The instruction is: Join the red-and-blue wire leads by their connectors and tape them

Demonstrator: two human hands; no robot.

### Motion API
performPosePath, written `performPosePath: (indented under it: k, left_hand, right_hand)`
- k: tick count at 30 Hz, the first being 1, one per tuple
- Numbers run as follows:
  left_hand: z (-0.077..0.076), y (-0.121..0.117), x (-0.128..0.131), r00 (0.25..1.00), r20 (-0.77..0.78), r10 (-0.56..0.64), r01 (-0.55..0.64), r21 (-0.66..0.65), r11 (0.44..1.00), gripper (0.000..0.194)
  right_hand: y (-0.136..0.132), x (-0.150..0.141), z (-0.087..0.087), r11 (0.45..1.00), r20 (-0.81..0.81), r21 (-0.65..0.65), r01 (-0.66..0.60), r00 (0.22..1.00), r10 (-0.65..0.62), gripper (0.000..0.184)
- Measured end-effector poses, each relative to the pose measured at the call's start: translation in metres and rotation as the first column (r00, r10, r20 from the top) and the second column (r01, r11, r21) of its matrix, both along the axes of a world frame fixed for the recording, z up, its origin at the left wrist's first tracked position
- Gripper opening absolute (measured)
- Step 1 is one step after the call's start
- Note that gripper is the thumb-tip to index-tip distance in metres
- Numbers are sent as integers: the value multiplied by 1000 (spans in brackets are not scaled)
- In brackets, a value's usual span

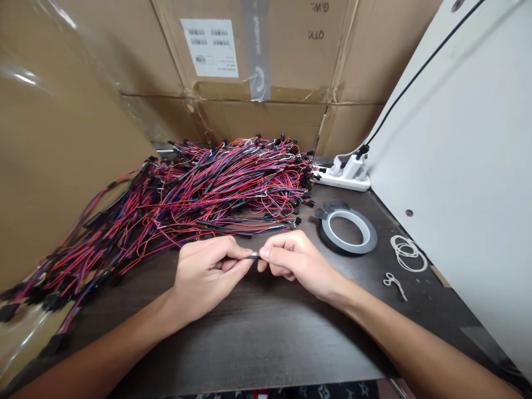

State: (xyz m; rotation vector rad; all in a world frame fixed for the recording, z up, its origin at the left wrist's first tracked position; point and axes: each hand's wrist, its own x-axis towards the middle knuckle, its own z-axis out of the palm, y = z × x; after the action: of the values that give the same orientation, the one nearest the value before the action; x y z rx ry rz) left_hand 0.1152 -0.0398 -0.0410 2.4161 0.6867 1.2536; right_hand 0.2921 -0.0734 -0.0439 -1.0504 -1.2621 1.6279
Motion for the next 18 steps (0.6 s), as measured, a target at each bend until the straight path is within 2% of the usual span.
performPosePath:
  k: [4, 7, 13, 18]
  left_hand:
    - [-1, -1, -1, 1000, -19, 9, -8, 59, 998, 19]
    - [-1, -1, -1, 999, -32, 32, -29, 91, 995, 19]
    - [-3, -2, -1, 997, -50, 55, -51, 77, 996, 13]
    - [-2, -4, -1, 995, -52, 87, -82, 85, 993, 10]
  right_hand:
    - [1, -1, 0, 999, -26, -52, -2, 1000, 0, 37]
    - [1, 0, 1, 999, -6, -36, 14, 1000, -14, 37]
    - [2, 2, -2, 998, 39, 30, 61, 997, -62, 34]
    - [2, 1, -2, 996, 18, 16, 84, 996, -85, 31]
